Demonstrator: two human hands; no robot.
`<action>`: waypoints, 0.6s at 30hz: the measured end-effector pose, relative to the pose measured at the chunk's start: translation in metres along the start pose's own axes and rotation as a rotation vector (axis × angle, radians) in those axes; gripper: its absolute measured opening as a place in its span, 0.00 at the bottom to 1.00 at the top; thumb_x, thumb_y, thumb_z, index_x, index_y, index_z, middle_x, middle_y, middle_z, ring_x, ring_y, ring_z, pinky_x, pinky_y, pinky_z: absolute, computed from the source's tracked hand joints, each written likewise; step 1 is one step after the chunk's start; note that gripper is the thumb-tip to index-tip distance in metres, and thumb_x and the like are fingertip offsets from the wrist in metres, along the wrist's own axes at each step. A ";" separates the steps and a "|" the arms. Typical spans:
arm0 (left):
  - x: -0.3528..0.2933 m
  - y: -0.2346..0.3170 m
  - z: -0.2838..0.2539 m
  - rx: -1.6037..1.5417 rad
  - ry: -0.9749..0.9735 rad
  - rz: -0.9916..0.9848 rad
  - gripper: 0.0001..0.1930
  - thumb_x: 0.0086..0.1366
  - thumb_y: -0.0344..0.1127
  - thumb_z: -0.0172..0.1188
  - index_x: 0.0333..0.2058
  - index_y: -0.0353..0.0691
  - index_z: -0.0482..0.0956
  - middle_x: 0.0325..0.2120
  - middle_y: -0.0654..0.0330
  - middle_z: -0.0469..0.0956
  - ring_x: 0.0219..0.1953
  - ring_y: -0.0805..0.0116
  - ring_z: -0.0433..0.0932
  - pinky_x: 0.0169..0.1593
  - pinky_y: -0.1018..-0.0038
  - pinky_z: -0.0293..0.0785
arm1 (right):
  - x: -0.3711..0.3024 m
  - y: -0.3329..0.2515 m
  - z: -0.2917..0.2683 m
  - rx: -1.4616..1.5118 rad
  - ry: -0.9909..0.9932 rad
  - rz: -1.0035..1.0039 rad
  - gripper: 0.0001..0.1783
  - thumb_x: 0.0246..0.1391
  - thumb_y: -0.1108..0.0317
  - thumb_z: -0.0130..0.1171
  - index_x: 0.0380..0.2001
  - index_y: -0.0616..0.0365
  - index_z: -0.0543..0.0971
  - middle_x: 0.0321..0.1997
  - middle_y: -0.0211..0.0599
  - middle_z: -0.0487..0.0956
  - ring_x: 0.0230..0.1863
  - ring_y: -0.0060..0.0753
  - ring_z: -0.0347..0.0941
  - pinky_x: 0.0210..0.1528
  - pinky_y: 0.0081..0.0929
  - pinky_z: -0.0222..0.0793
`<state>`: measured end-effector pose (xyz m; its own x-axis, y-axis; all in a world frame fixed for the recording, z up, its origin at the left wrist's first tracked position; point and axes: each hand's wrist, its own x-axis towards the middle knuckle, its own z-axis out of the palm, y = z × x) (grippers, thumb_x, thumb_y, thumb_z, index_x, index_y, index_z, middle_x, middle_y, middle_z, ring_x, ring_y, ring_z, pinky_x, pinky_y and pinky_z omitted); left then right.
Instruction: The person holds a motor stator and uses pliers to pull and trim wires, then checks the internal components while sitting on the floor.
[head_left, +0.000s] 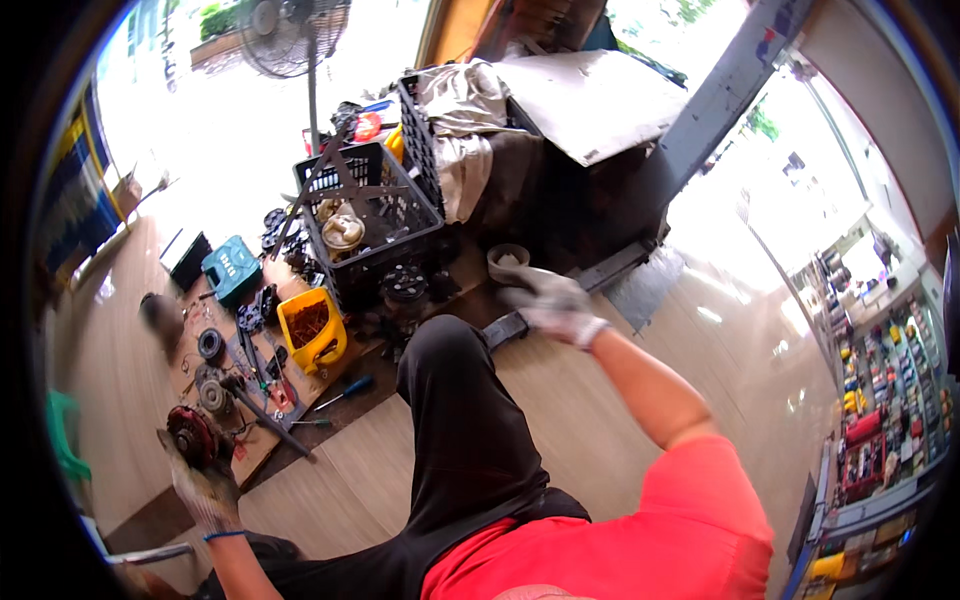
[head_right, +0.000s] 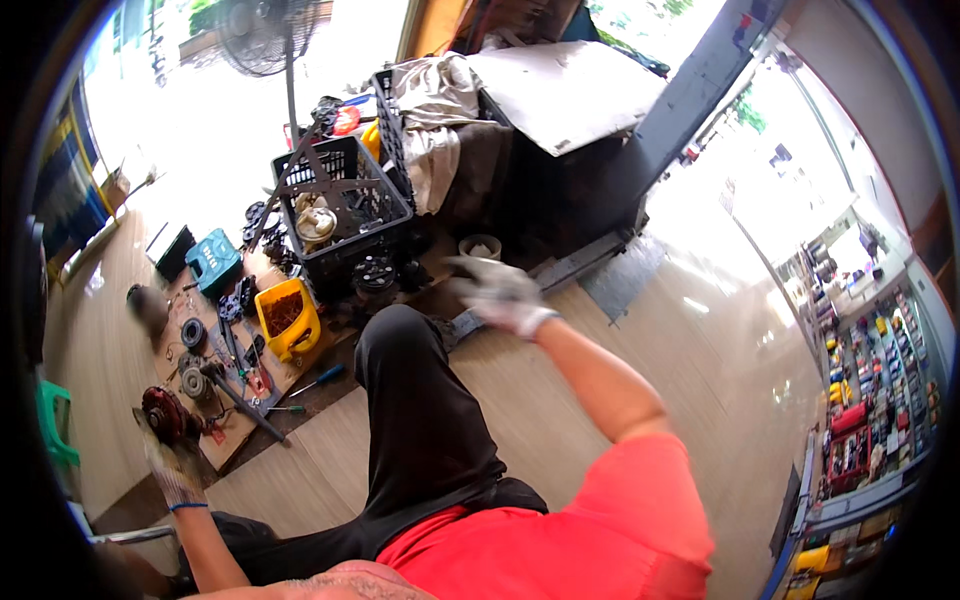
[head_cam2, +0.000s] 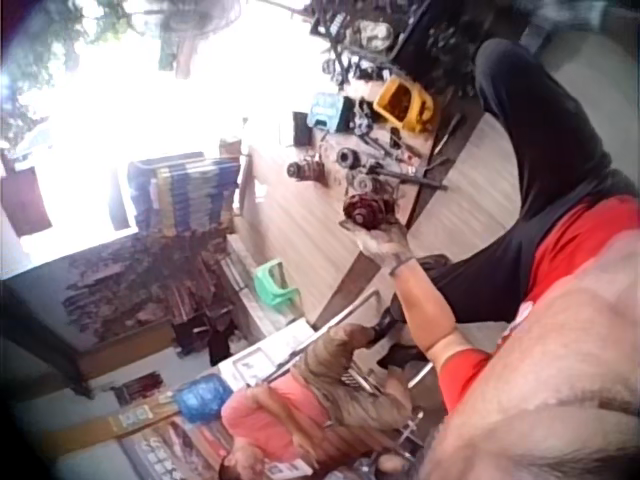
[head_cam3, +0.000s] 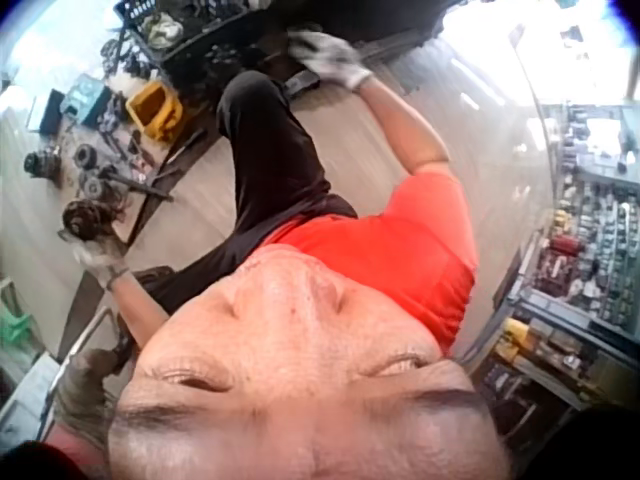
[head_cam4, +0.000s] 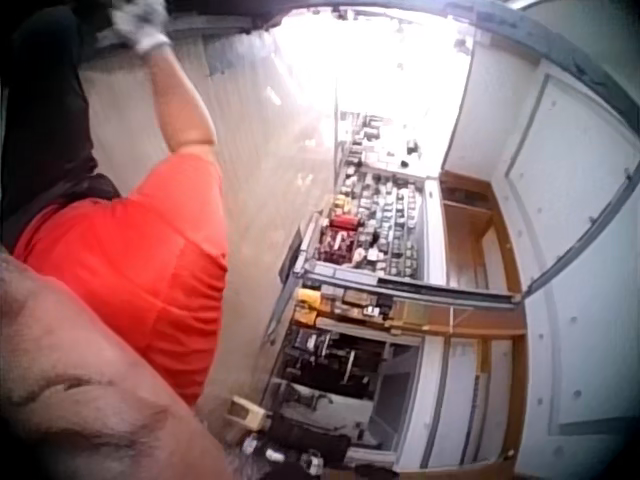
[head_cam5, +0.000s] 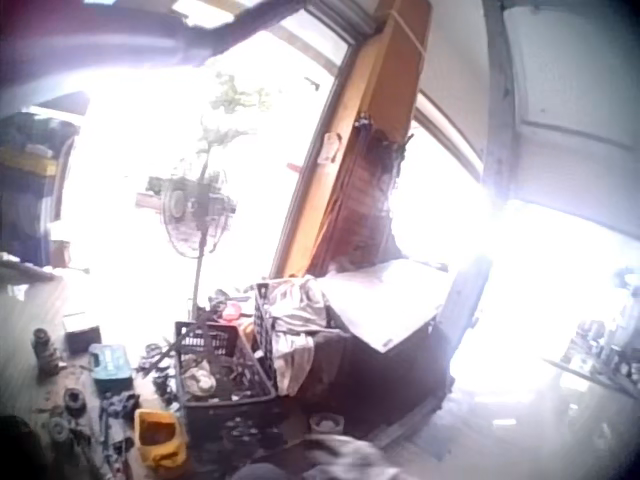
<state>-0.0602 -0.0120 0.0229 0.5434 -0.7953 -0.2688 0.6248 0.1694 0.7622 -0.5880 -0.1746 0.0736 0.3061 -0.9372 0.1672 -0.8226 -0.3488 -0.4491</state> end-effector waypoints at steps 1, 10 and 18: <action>0.002 0.004 -0.005 -0.003 0.004 -0.013 0.29 0.66 0.59 0.61 0.53 0.42 0.73 0.44 0.57 0.79 0.40 0.63 0.80 0.43 0.68 0.81 | 0.026 -0.065 0.005 0.177 -0.147 -0.055 0.25 0.63 0.53 0.54 0.59 0.52 0.75 0.56 0.45 0.80 0.56 0.47 0.77 0.58 0.35 0.72; 0.024 -0.021 -0.028 0.022 0.069 -0.116 0.30 0.68 0.59 0.57 0.58 0.42 0.72 0.50 0.56 0.77 0.49 0.59 0.76 0.55 0.59 0.74 | 0.074 -0.286 0.217 0.734 -0.996 -0.093 0.30 0.49 0.46 0.67 0.42 0.64 0.80 0.32 0.44 0.82 0.33 0.35 0.79 0.28 0.35 0.73; 0.005 0.001 -0.010 0.166 0.377 -0.060 0.31 0.74 0.59 0.46 0.63 0.41 0.68 0.59 0.52 0.71 0.62 0.56 0.69 0.69 0.61 0.59 | 0.055 -0.303 0.259 0.821 -1.044 -0.569 0.14 0.56 0.62 0.63 0.39 0.62 0.85 0.37 0.39 0.86 0.37 0.37 0.83 0.38 0.35 0.80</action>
<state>-0.0516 -0.0106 0.0163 0.6954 -0.5265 -0.4891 0.5797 0.0087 0.8148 -0.1977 -0.1206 -0.0079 0.9913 -0.1207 -0.0528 -0.0799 -0.2322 -0.9694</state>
